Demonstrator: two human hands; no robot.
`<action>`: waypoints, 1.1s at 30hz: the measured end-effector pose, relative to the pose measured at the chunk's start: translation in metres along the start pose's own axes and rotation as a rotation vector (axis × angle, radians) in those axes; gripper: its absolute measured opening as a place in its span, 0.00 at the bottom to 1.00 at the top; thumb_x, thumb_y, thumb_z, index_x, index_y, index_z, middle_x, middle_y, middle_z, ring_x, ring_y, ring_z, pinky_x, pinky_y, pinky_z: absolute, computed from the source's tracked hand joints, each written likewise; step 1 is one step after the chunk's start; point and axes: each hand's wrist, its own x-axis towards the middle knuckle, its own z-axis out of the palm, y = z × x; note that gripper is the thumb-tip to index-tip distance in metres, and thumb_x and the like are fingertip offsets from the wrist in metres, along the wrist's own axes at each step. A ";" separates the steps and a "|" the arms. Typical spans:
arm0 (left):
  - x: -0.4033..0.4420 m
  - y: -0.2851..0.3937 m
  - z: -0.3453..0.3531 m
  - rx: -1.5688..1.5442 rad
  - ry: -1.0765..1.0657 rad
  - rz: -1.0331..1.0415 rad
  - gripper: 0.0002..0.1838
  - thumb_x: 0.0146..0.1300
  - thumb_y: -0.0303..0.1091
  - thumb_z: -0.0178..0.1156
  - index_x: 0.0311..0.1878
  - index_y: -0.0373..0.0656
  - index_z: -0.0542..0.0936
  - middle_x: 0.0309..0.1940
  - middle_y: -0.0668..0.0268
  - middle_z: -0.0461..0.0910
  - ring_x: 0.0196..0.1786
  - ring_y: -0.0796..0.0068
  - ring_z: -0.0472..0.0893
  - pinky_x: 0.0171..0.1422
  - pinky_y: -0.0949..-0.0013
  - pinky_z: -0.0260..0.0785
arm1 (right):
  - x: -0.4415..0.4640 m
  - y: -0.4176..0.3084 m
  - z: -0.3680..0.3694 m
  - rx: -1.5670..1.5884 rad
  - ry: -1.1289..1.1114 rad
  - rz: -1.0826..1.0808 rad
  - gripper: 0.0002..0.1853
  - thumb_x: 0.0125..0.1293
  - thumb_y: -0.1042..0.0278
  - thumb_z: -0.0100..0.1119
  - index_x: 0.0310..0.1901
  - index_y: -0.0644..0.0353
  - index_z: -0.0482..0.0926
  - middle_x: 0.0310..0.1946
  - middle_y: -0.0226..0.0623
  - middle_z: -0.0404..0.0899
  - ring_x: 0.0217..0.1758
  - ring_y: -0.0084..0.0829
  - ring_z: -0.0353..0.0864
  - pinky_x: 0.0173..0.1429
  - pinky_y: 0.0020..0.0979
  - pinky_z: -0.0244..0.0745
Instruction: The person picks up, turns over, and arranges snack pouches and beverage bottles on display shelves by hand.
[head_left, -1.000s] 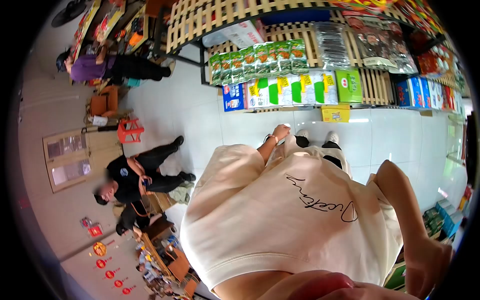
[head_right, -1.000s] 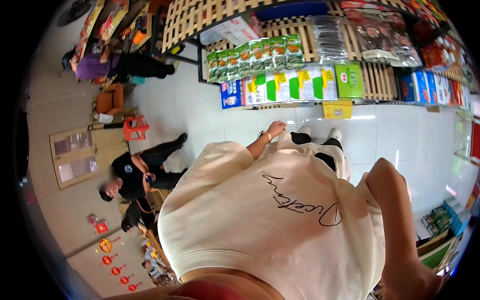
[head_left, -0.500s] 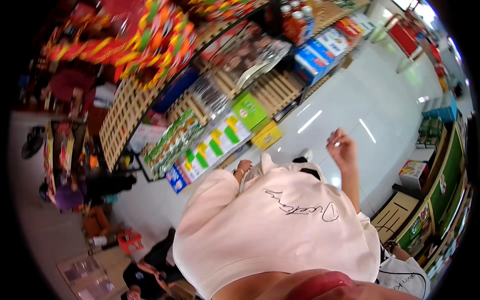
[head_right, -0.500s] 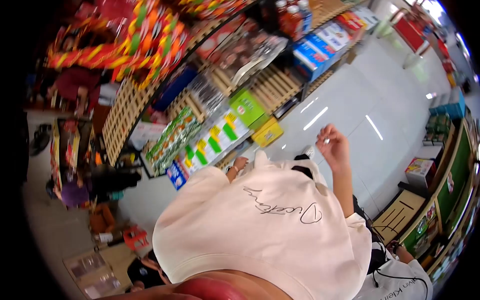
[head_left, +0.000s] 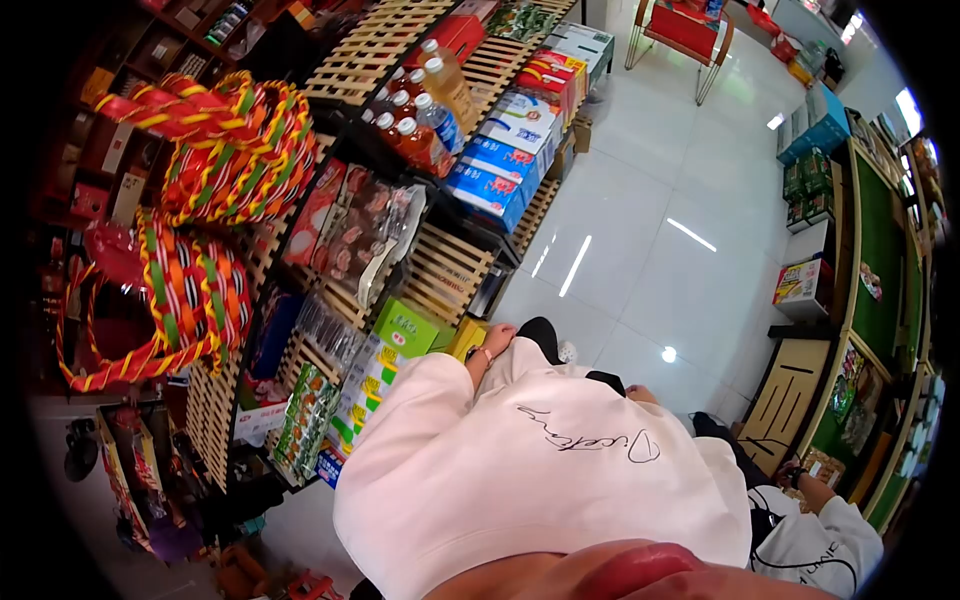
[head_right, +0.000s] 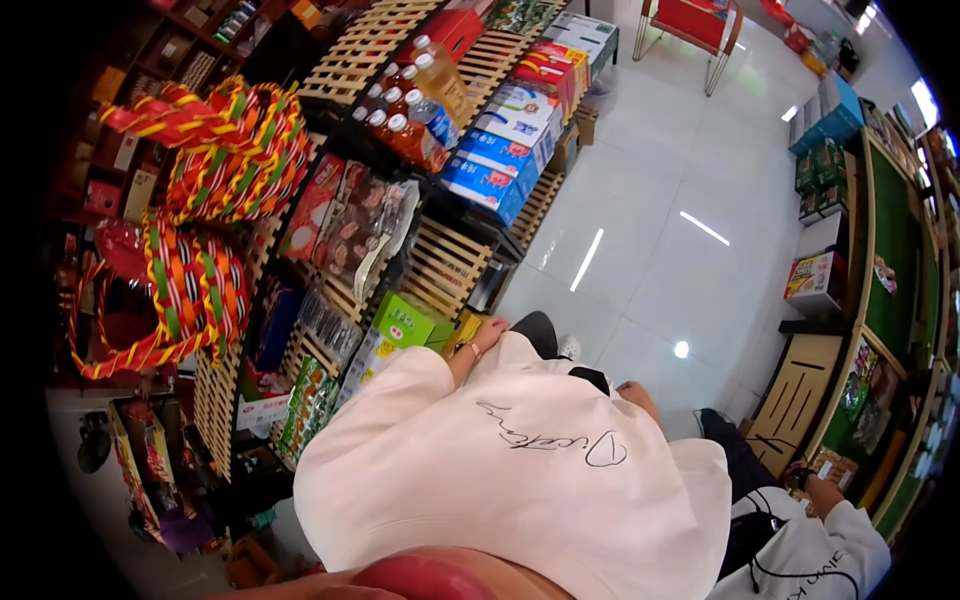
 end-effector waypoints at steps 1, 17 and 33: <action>0.008 0.004 0.000 0.000 0.005 -0.027 0.11 0.54 0.33 0.55 0.33 0.35 0.79 0.25 0.61 0.79 0.28 0.73 0.77 0.34 0.72 0.68 | 0.004 0.004 -0.007 0.012 -0.002 0.017 0.17 0.52 0.56 0.52 0.39 0.57 0.77 0.35 0.43 0.78 0.41 0.35 0.76 0.44 0.36 0.71; 0.256 0.021 -0.053 0.992 -0.052 0.327 0.12 0.49 0.36 0.49 0.25 0.40 0.80 0.23 0.60 0.79 0.26 0.62 0.77 0.31 0.65 0.68 | 0.116 -0.038 -0.267 0.261 0.052 0.091 0.17 0.53 0.56 0.52 0.40 0.57 0.76 0.36 0.42 0.78 0.41 0.34 0.76 0.44 0.36 0.71; 0.453 0.350 -0.076 -0.470 0.081 0.151 0.10 0.60 0.32 0.50 0.40 0.37 0.76 0.26 0.68 0.77 0.27 0.83 0.73 0.30 0.81 0.65 | 0.247 -0.180 -0.532 0.164 0.018 0.012 0.18 0.54 0.56 0.52 0.41 0.58 0.76 0.38 0.41 0.77 0.41 0.33 0.76 0.45 0.35 0.71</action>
